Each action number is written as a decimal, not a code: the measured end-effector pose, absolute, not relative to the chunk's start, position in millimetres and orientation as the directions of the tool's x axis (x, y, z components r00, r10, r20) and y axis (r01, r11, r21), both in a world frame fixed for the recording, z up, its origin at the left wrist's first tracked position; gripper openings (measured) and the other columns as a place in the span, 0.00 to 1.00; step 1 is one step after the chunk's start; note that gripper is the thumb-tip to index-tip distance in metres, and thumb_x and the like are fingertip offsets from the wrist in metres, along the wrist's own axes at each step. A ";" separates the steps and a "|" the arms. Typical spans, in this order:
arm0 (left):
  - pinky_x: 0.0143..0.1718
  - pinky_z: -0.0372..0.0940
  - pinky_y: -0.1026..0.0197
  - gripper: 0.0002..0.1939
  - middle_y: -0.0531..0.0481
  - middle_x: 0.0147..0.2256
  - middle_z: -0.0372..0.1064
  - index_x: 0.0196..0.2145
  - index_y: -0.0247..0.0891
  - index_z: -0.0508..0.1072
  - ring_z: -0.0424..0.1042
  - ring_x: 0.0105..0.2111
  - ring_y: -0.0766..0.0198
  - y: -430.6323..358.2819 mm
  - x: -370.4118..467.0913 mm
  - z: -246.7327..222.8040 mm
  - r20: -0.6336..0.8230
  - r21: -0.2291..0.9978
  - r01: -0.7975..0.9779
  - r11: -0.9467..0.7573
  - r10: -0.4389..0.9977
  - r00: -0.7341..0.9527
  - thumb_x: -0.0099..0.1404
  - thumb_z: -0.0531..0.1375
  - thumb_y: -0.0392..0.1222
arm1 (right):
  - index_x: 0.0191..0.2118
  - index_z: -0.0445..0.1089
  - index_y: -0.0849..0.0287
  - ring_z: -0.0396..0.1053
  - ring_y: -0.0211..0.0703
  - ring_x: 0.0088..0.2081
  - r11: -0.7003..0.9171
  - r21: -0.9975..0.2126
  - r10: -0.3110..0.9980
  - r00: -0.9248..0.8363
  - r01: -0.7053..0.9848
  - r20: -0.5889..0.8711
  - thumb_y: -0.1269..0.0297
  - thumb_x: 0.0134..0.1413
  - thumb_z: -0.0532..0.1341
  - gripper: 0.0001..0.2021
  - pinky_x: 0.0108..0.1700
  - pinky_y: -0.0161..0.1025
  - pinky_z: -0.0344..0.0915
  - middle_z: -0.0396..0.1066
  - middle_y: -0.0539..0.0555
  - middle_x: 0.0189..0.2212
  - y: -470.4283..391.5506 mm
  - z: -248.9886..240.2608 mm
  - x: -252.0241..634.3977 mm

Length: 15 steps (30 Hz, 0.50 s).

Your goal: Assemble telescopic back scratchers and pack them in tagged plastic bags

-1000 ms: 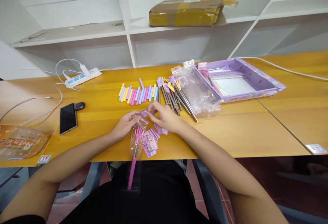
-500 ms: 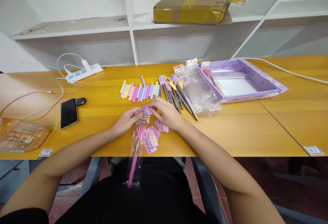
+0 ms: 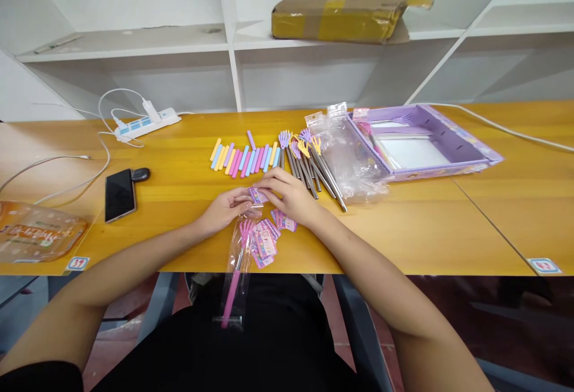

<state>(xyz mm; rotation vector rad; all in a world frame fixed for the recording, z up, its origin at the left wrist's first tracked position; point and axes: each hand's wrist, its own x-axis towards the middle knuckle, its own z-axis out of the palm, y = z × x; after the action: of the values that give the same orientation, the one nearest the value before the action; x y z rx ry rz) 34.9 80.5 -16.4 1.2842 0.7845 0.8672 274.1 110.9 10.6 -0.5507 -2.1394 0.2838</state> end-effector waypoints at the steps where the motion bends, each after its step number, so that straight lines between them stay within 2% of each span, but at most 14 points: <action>1: 0.53 0.78 0.48 0.21 0.40 0.51 0.83 0.57 0.36 0.77 0.86 0.45 0.53 80.7 34.9 -16.2 -0.012 0.993 -0.097 0.066 0.877 0.480 0.71 0.70 0.49 | 0.58 0.77 0.49 0.76 0.48 0.48 0.877 -0.399 0.479 -0.537 0.267 0.694 0.69 0.75 0.62 0.13 0.50 0.50 0.78 0.74 0.56 0.47 111.3 9.4 273.8; 4: 0.54 0.78 0.48 0.26 0.38 0.55 0.82 0.62 0.37 0.75 0.86 0.46 0.53 81.9 34.6 -16.6 0.004 0.994 -0.096 0.052 0.863 0.506 0.72 0.70 0.50 | 0.63 0.75 0.48 0.74 0.49 0.50 0.874 -0.422 0.477 -0.590 0.240 0.651 0.67 0.75 0.61 0.16 0.51 0.50 0.77 0.71 0.57 0.49 111.0 7.1 272.7; 7: 0.52 0.78 0.49 0.27 0.37 0.56 0.81 0.62 0.37 0.74 0.86 0.45 0.53 83.5 33.7 -18.7 0.009 0.993 -0.103 0.050 0.860 0.511 0.72 0.69 0.51 | 0.68 0.69 0.49 0.74 0.50 0.49 0.826 -0.488 0.551 -0.588 0.283 0.592 0.64 0.74 0.63 0.20 0.51 0.50 0.76 0.72 0.57 0.49 109.5 6.7 272.1; 9: 0.52 0.78 0.49 0.25 0.37 0.54 0.81 0.61 0.37 0.76 0.85 0.46 0.53 84.3 32.9 -20.2 0.011 0.996 -0.087 0.038 0.865 0.502 0.72 0.69 0.51 | 0.63 0.69 0.51 0.74 0.48 0.44 0.765 -0.557 0.632 -0.545 0.325 0.550 0.62 0.73 0.66 0.18 0.46 0.47 0.76 0.73 0.56 0.45 109.0 6.5 272.4; 11: 0.53 0.77 0.48 0.24 0.38 0.52 0.82 0.60 0.37 0.76 0.85 0.46 0.52 84.7 32.2 -21.3 0.005 0.997 -0.067 0.032 0.869 0.494 0.72 0.69 0.51 | 0.54 0.71 0.53 0.73 0.44 0.38 0.719 -0.607 0.683 -0.508 0.340 0.525 0.61 0.72 0.67 0.10 0.40 0.44 0.74 0.73 0.54 0.41 109.3 6.1 273.3; 13: 0.53 0.77 0.47 0.24 0.39 0.50 0.83 0.60 0.37 0.76 0.85 0.46 0.53 84.9 31.5 -21.6 -0.003 0.998 -0.053 0.033 0.875 0.484 0.72 0.69 0.50 | 0.47 0.71 0.53 0.72 0.43 0.36 0.703 -0.622 0.697 -0.504 0.345 0.509 0.60 0.72 0.66 0.05 0.39 0.43 0.73 0.72 0.53 0.39 109.7 5.9 274.4; 15: 0.54 0.76 0.47 0.23 0.39 0.50 0.83 0.60 0.37 0.77 0.84 0.46 0.53 84.9 31.1 -21.1 0.001 0.999 -0.042 0.021 0.881 0.473 0.72 0.69 0.49 | 0.45 0.71 0.53 0.72 0.43 0.37 0.705 -0.619 0.695 -0.515 0.347 0.502 0.60 0.73 0.65 0.04 0.41 0.43 0.73 0.73 0.53 0.39 110.0 6.4 275.2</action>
<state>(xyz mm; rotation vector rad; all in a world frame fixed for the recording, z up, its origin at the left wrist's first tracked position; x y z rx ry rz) 31.1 84.9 -21.1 1.3622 0.8137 0.8544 275.2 110.0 6.4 -0.7903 -2.1427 0.5798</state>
